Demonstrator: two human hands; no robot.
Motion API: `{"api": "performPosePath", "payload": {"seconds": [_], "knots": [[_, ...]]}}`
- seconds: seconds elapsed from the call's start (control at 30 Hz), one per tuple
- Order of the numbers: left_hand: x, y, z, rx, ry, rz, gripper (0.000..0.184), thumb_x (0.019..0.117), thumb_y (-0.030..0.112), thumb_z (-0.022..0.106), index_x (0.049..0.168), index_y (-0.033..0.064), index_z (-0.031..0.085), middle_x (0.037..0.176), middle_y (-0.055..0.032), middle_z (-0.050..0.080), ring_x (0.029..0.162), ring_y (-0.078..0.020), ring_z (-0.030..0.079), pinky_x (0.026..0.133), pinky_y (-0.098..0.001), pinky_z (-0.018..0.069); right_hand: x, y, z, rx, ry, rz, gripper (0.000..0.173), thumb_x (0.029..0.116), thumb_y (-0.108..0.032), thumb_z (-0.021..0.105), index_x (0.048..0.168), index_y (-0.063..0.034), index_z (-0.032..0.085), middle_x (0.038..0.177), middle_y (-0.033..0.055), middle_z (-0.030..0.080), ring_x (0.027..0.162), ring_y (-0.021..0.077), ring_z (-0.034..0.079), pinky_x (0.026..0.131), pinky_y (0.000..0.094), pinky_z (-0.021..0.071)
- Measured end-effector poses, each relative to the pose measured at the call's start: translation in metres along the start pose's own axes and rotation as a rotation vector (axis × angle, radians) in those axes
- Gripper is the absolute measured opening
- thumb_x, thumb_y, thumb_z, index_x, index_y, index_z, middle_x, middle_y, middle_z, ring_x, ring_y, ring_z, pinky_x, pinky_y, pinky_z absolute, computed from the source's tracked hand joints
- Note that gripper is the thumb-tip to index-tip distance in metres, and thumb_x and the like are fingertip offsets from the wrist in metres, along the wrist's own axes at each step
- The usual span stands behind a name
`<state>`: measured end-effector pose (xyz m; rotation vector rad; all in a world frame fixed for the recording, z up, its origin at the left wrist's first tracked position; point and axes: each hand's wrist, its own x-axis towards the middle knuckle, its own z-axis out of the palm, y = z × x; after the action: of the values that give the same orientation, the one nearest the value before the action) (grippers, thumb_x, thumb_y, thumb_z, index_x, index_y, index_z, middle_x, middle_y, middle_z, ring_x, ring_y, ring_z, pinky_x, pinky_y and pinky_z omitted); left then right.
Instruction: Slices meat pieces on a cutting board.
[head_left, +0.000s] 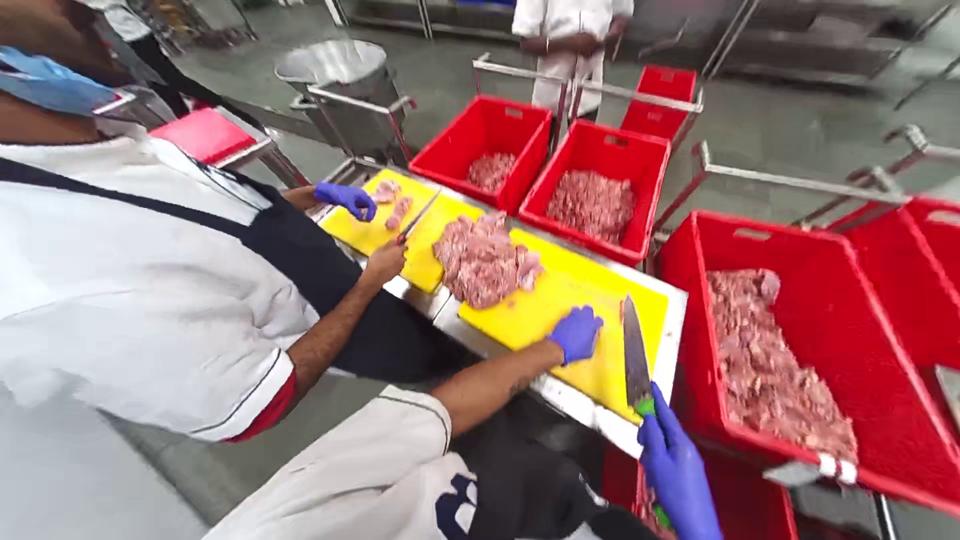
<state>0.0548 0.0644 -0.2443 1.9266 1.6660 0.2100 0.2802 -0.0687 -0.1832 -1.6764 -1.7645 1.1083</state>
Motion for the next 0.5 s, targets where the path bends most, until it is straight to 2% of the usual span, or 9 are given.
{"api": "performPosePath", "payload": {"seconds": [0.13,0.2,0.27,0.3,0.37,0.4,0.43,0.47,0.5], "knots": [[-0.002,-0.003,0.002,0.084,-0.128,0.174,0.035,0.0809,0.007,0.074,0.115,0.0098,0.072,0.124,-0.0205,0.062,0.111,-0.0396,0.065,0.086,-0.0598,0.0594,-0.006,0.005,0.008,0.038,-0.008,0.026,0.055,0.1075,-0.021,0.039,0.162,-0.0163,0.033,0.077,0.0061,0.064,0.055,0.0161,0.058,0.052,0.0391,0.0531],[0.002,-0.016,-0.011,0.073,-0.226,0.294,0.029,0.0797,0.008,0.076,0.108,0.0057,0.073,0.115,-0.0200,0.066,0.108,-0.0377,0.065,0.089,-0.0600,0.0568,-0.007,0.005,0.012,0.060,0.006,0.012,0.055,0.1075,-0.021,0.039,0.162,-0.0141,0.032,0.075,0.0057,0.063,0.054,0.0157,0.057,0.051,0.0382,0.0525],[0.002,-0.021,-0.036,-0.060,-0.393,0.359,0.028,0.0840,0.007,0.077,0.111,0.0014,0.074,0.112,-0.0209,0.071,0.106,-0.0368,0.067,0.093,-0.0602,0.0535,-0.011,0.003,0.014,0.078,0.027,0.034,0.055,0.1076,-0.021,0.040,0.162,-0.0164,0.034,0.074,0.0062,0.064,0.053,0.0165,0.057,0.050,0.0391,0.0525],[-0.001,-0.021,-0.051,-0.171,-0.497,0.358,0.030,0.0868,0.004,0.076,0.116,0.0004,0.072,0.112,-0.0213,0.071,0.101,-0.0353,0.069,0.089,-0.0585,0.0551,-0.016,0.002,0.015,0.085,0.038,0.056,0.054,0.1075,-0.022,0.041,0.161,-0.0185,0.035,0.073,0.0058,0.064,0.051,0.0165,0.057,0.049,0.0392,0.0525],[0.007,-0.021,-0.078,-0.434,-0.574,0.414,0.031,0.0888,0.000,0.070,0.120,-0.0004,0.070,0.105,-0.0197,0.072,0.082,-0.0280,0.069,0.070,-0.0489,0.0582,-0.027,0.005,0.016,0.075,0.063,0.084,0.054,0.1075,-0.024,0.041,0.161,-0.0237,0.036,0.070,0.0029,0.062,0.049,0.0152,0.055,0.046,0.0378,0.0516],[0.021,-0.022,-0.100,-0.557,-0.509,0.423,0.031,0.0908,0.002,0.068,0.122,-0.0006,0.068,0.102,-0.0186,0.071,0.078,-0.0244,0.067,0.067,-0.0440,0.0577,-0.025,0.003,0.017,0.085,0.080,0.079,0.054,0.1076,-0.025,0.041,0.161,-0.0249,0.036,0.069,0.0016,0.061,0.049,0.0145,0.054,0.045,0.0366,0.0501],[0.040,-0.024,-0.117,-0.672,-0.339,0.402,0.031,0.0912,0.008,0.068,0.122,0.0011,0.067,0.096,-0.0143,0.069,0.075,-0.0182,0.064,0.066,-0.0377,0.0564,-0.023,0.000,0.017,0.106,0.092,0.074,0.054,0.1076,-0.025,0.041,0.161,-0.0245,0.036,0.068,0.0011,0.060,0.048,0.0142,0.053,0.043,0.0352,0.0487],[0.065,-0.029,-0.128,-0.776,-0.108,0.318,0.038,0.0904,0.015,0.072,0.126,0.0033,0.065,0.101,-0.0140,0.068,0.081,-0.0174,0.065,0.072,-0.0378,0.0580,-0.021,-0.003,0.017,0.126,0.098,0.073,0.054,0.1074,-0.024,0.041,0.161,-0.0235,0.037,0.068,0.0012,0.060,0.048,0.0140,0.052,0.042,0.0343,0.0476],[0.095,-0.040,-0.135,-0.844,0.105,0.181,0.051,0.0888,0.021,0.078,0.135,0.0057,0.062,0.118,-0.0170,0.069,0.098,-0.0227,0.069,0.085,-0.0440,0.0604,-0.018,-0.007,0.019,0.152,0.102,0.071,0.054,0.1074,-0.024,0.042,0.161,-0.0221,0.037,0.069,0.0015,0.061,0.048,0.0141,0.052,0.042,0.0339,0.0470]]}}
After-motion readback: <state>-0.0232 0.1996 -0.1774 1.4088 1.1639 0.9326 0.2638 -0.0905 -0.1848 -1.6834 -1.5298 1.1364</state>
